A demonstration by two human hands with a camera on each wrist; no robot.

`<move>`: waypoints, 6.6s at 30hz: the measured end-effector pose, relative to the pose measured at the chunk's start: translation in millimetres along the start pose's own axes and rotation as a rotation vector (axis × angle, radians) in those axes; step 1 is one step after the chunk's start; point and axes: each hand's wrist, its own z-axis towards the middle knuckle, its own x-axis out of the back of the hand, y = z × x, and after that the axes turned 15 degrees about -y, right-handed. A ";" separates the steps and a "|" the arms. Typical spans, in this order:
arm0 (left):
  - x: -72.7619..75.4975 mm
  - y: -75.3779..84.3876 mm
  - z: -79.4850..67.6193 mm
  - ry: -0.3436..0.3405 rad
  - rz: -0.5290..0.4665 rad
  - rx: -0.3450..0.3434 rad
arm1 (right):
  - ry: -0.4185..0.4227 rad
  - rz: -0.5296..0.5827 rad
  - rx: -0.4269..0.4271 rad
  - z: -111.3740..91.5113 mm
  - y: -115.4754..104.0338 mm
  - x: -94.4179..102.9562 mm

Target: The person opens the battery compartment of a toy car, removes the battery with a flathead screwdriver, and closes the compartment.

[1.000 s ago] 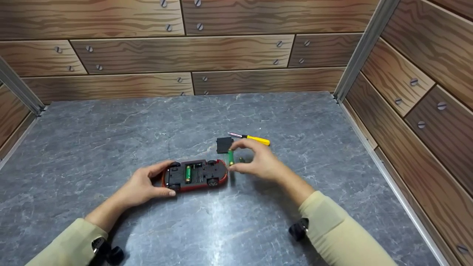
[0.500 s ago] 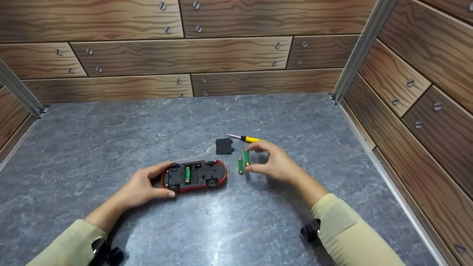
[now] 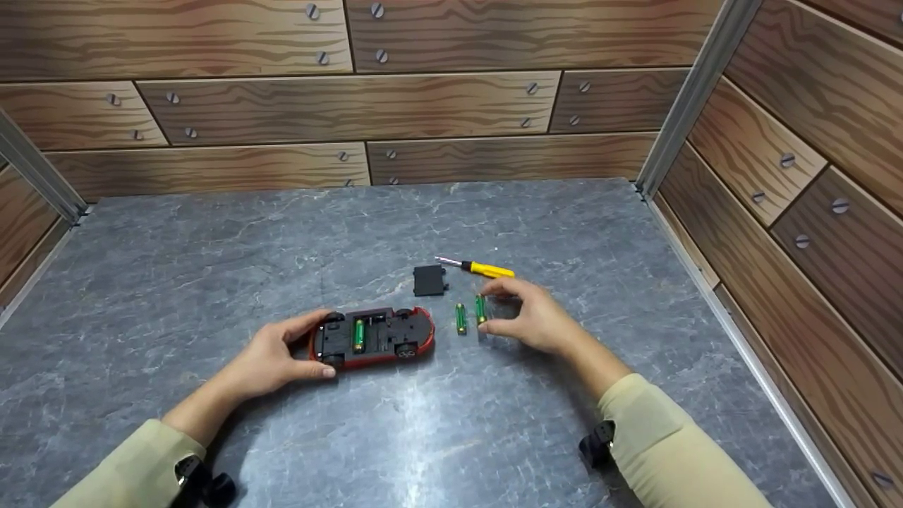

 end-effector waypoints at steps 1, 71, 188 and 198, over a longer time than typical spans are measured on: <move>-0.1 -0.2 0.0 -0.001 -0.002 -0.004 | -0.006 0.004 0.006 0.1 1.0 -0.3; -0.2 0.5 -0.5 -0.007 0.001 0.006 | -0.019 -0.127 -0.001 9.4 11.8 -9.9; 0.2 0.9 -0.3 -0.012 -0.010 -0.020 | -0.194 -0.233 0.226 82.9 -107.0 -84.3; 0.7 0.4 0.2 -0.010 0.000 -0.020 | -0.216 -0.216 0.201 83.1 -109.1 -83.9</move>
